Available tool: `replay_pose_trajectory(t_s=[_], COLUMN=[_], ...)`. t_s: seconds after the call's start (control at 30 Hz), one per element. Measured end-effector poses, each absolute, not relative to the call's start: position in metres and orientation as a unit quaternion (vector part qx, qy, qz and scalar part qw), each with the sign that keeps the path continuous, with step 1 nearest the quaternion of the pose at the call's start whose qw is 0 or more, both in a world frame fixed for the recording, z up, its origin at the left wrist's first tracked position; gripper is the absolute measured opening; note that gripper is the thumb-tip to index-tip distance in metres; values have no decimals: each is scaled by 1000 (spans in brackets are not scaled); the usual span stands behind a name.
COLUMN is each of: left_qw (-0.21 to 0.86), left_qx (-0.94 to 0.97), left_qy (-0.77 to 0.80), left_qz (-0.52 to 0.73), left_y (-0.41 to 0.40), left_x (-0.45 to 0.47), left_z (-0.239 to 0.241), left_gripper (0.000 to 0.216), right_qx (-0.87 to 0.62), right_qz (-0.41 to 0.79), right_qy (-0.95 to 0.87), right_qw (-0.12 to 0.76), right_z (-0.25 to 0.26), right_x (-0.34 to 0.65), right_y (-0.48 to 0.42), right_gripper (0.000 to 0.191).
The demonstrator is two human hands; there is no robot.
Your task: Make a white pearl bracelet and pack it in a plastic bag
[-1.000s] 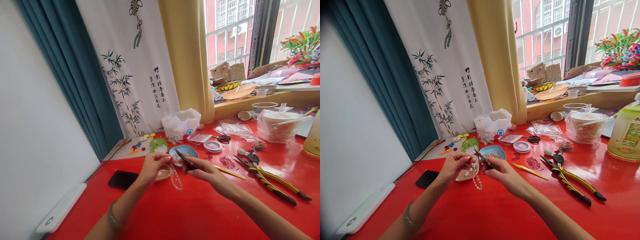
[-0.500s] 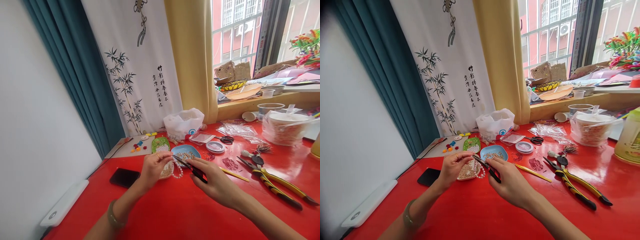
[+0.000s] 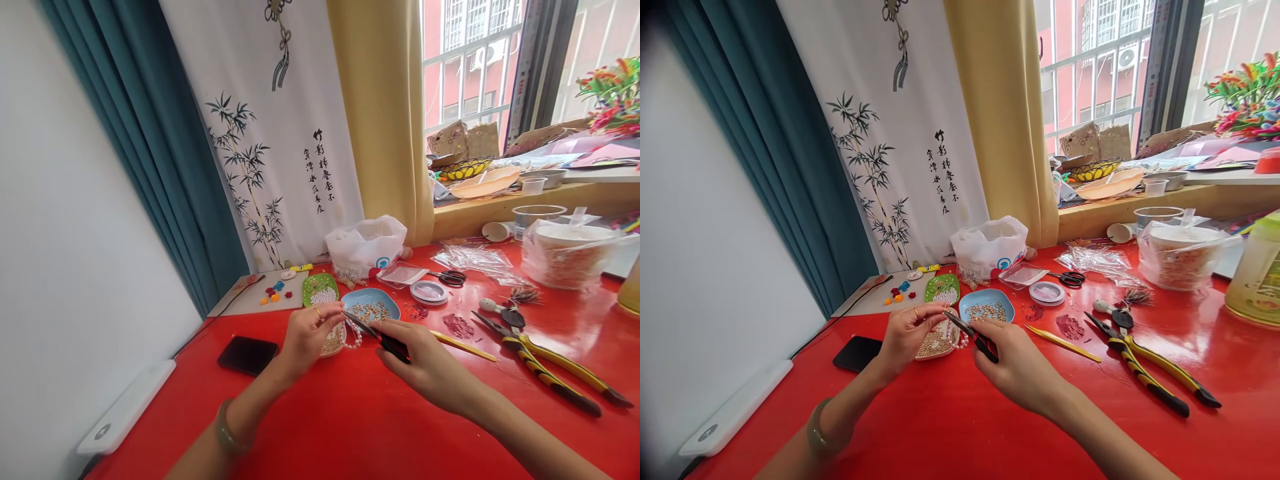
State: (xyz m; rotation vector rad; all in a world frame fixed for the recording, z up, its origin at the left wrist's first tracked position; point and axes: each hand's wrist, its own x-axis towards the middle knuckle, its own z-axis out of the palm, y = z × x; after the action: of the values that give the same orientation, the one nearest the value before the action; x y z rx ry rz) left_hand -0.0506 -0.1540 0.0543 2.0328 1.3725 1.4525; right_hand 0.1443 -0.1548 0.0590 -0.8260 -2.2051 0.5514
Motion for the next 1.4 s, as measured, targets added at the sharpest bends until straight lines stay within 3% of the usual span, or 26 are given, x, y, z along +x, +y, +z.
replay_pose_trajectory(t_s=[0.27, 0.4, 0.57, 0.8, 1.17, 1.4], left_qw=[173, 186, 226, 379, 353, 401], left_qx=[696, 687, 667, 592, 615, 590], left_qy=[482, 485, 485, 492, 430, 438], left_qz=[503, 508, 519, 513, 559, 547], left_y=[-154, -154, -154, -158, -168, -167], left_x=[-50, -49, -48, -43, -43, -46], left_z=[54, 54, 55, 65, 68, 71], left_gripper=[16, 14, 17, 22, 16, 16], right_qx=[-317, -316, -311, -309, -294, -297], right_qz=[405, 439, 422, 400, 296, 267], right_qy=[-805, -795, -802, -810, -835, -844], right_qw=[297, 274, 286, 299, 359, 358], right_z=[62, 63, 66, 70, 65, 64], right_x=[147, 148, 149, 151, 147, 149], right_y=[-150, -148, -150, -152, -159, -157], right_gripper=[12, 12, 11, 15, 20, 21])
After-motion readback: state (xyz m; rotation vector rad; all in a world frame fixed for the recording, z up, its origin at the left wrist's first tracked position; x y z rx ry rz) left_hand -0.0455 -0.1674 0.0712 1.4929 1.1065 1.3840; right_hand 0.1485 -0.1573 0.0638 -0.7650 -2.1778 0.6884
